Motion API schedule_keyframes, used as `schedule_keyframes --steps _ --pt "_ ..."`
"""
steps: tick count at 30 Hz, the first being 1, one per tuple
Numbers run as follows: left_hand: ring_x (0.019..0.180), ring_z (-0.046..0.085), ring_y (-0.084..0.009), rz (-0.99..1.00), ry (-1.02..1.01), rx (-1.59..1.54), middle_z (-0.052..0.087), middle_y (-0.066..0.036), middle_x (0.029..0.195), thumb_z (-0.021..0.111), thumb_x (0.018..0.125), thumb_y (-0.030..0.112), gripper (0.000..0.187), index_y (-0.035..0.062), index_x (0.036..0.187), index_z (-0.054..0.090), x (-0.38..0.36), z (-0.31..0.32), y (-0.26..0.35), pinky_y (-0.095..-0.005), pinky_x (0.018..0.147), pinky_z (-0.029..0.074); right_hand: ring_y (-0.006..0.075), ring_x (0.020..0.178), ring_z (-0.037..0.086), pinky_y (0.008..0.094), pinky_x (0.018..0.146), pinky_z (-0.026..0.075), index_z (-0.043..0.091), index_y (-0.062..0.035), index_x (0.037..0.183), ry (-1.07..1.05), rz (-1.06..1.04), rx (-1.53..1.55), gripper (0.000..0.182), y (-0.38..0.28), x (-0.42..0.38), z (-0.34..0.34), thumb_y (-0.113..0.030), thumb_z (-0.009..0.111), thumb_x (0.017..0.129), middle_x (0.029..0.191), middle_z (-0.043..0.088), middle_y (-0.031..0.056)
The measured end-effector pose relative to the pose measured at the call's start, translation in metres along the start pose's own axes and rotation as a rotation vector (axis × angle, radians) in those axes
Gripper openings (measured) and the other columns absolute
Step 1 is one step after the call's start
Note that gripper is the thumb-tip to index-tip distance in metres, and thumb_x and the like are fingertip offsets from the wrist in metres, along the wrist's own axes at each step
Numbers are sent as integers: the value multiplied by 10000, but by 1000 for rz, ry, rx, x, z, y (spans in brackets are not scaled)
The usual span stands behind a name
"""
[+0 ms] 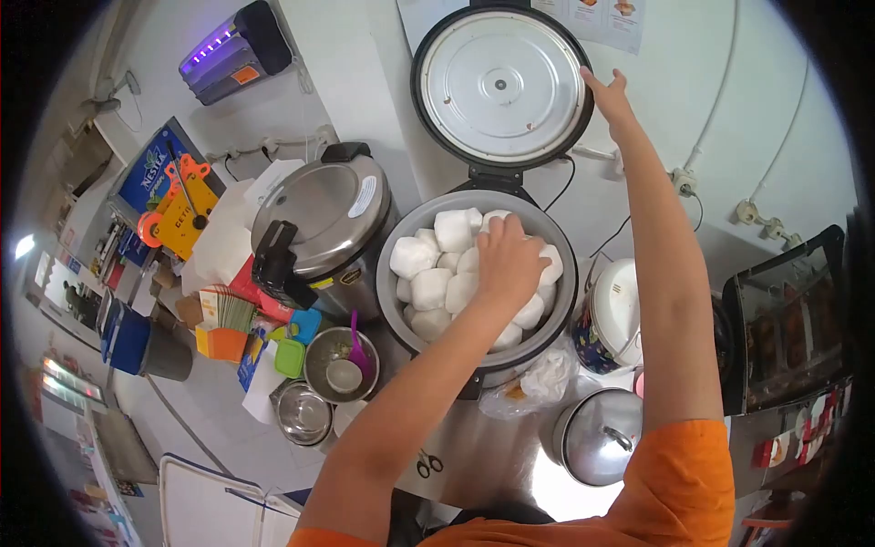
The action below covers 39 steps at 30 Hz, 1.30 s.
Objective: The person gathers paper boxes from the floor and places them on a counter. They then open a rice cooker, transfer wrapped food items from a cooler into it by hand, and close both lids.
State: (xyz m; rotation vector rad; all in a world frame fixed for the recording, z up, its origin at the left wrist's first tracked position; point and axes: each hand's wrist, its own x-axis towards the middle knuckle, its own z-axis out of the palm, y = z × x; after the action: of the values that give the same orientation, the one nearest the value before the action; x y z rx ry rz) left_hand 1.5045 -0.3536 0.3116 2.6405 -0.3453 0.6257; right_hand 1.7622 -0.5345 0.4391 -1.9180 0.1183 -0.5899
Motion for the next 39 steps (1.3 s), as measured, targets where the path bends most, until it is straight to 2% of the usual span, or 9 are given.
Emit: schedule_keyframes --steps 2,6,8,11,16,20,23,28,39 --pt "1072 506 -319 -30 123 -79 563 -106 1085 779 780 263 213 120 931 734 -10 -17 -12 -453 936 382 411 1452 258 531 1160 257 108 -76 1568 -308 139 208 1038 1 8 0 -694 548 860 1581 196 273" --pt "1037 546 -297 -29 370 -84 611 -90 1053 780 791 230 254 113 1004 705 -26 -76 -75 -430 915 407 346 1416 341 544 1113 285 254 -44 1533 -195 139 338 927 10 22 24 -690 487 910 1550 324 217" --pt "1028 560 -278 -43 457 -66 619 -78 1083 760 822 242 273 105 1045 681 -41 -122 -94 -407 889 426 316 1347 458 377 1087 362 398 3 1456 -161 -136 132 683 18 18 24 -521 402 1018 1443 484 216" --pt "1025 587 -211 -319 560 -274 628 -51 1129 722 882 253 284 66 1081 646 -52 -195 -99 -368 880 442 282 1274 525 375 1055 385 495 44 1371 -121 -397 352 574 24 -20 2 -422 406 1049 1339 583 187" --pt "1216 498 -158 -225 735 -755 596 -91 1261 463 1026 366 425 57 1313 520 -47 -250 -74 -307 1013 369 288 1300 496 379 1102 340 481 30 1382 -136 -698 153 488 55 -147 -54 -321 444 1045 1357 566 173" --pt "1255 481 -169 -144 412 -653 598 -108 1268 393 1038 412 513 71 1421 396 -66 -218 -78 -316 1040 357 333 1331 464 455 1116 301 507 -25 1353 -248 -917 -3 493 70 -222 -82 -396 408 1045 1415 527 146" --pt "1137 572 -217 -186 291 -574 627 -138 1216 641 917 333 617 56 1407 389 -90 -186 -57 -349 988 423 351 1341 437 483 1109 276 532 -86 1332 -248 -857 -108 548 81 -257 -90 -511 415 1007 1438 511 102" --pt "932 680 -217 -475 121 -522 714 -133 920 821 768 267 736 60 1352 424 -120 -139 2 -341 834 512 368 1345 409 515 1085 289 606 -167 1256 -568 -809 -421 524 81 -272 -124 -411 711 805 1426 531 48" --pt "834 608 -372 -196 479 -202 639 -158 944 745 771 215 433 60 1123 546 -161 -75 -13 -449 774 465 375 1320 468 448 1101 351 641 -69 1192 -579 -835 -236 402 -29 -331 -110 -131 727 804 1358 578 120"
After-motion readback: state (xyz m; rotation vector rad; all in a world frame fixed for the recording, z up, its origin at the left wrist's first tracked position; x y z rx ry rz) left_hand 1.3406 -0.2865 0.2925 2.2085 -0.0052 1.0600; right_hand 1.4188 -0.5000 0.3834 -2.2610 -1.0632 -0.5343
